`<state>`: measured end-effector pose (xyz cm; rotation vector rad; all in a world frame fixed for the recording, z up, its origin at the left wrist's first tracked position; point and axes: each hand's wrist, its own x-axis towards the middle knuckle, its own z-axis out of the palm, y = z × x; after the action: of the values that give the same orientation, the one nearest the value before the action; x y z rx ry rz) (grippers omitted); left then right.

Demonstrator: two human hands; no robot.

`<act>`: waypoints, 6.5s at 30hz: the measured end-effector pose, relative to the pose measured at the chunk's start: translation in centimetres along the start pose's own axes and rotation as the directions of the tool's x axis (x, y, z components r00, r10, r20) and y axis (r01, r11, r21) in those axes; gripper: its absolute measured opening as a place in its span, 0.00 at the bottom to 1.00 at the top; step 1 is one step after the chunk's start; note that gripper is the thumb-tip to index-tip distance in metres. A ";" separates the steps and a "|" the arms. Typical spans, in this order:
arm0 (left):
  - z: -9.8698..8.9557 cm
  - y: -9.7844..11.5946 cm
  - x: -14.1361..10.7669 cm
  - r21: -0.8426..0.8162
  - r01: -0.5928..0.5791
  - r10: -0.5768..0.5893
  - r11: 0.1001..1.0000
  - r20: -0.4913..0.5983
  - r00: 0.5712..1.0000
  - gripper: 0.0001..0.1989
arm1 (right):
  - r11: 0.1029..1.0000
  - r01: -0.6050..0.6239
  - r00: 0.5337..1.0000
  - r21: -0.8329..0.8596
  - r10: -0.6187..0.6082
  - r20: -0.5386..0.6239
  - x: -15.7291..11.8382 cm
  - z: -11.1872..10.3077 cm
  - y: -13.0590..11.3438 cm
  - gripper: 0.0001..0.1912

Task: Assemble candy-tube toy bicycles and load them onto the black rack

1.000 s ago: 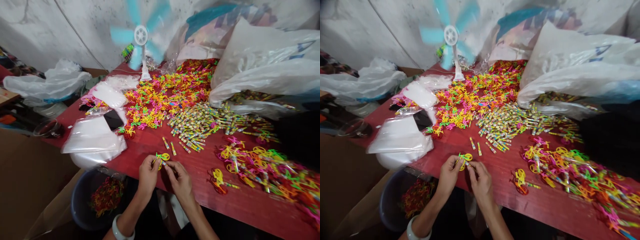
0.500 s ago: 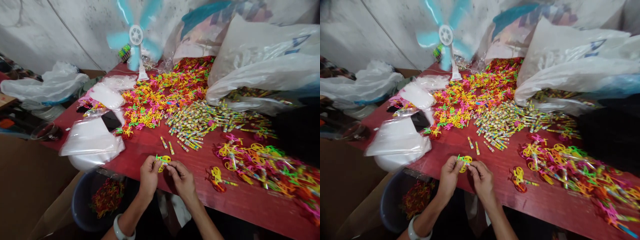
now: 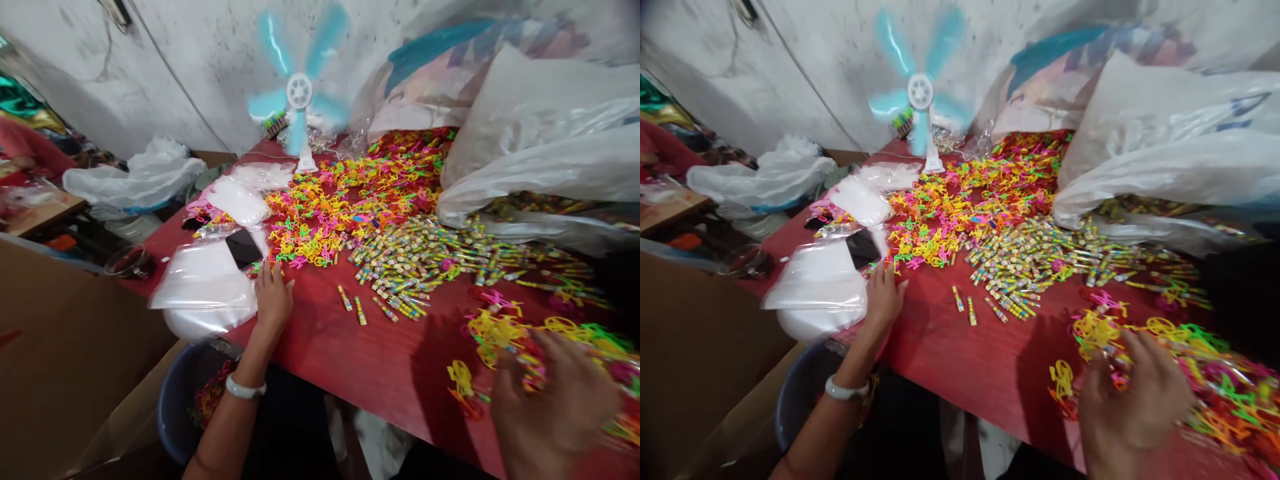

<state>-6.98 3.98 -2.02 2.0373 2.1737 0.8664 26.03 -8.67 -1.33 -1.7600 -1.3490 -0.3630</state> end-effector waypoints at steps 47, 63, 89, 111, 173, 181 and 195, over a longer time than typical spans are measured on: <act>-2.4 5.8 -8.8 -0.724 0.452 -0.096 0.521 0.477 0.874 0.10 | 0.811 -0.198 0.872 0.550 -0.111 0.477 -5.4 5.4 -12.8 0.11; -0.9 5.7 -8.9 -0.748 0.530 0.014 0.400 0.583 0.812 0.13 | 0.600 -0.473 0.778 0.645 -0.060 0.626 -5.2 6.3 -11.3 0.07; -0.3 1.0 -4.9 -0.603 0.440 -0.220 0.665 0.405 0.887 0.07 | 0.896 0.362 0.742 0.256 -0.443 0.503 -2.3 11.2 -9.4 0.15; -1.3 5.3 -7.9 -0.728 0.517 -0.161 0.449 0.504 0.849 0.08 | 0.799 -0.222 0.798 0.558 -0.180 0.576 -5.6 6.5 -11.7 0.11; -0.1 5.1 -5.9 -0.266 0.018 0.061 0.964 0.288 0.956 0.11 | 0.967 0.072 0.885 0.246 -0.175 0.431 -2.8 8.4 -6.2 0.10; -0.5 3.8 -6.7 -0.697 0.536 -0.162 0.476 0.529 0.833 0.09 | 0.975 -0.056 0.884 0.217 -0.052 0.464 -4.0 6.7 -5.8 0.10; 0.2 6.3 -9.0 -0.697 0.471 -0.099 0.541 0.503 0.859 0.12 | 0.816 -0.269 0.817 0.512 -0.089 0.570 -6.5 4.8 -10.3 0.10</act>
<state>0.05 -4.45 -2.61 1.1886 1.3952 0.9990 13.21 -8.79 -3.86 -1.4344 -1.5528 0.6500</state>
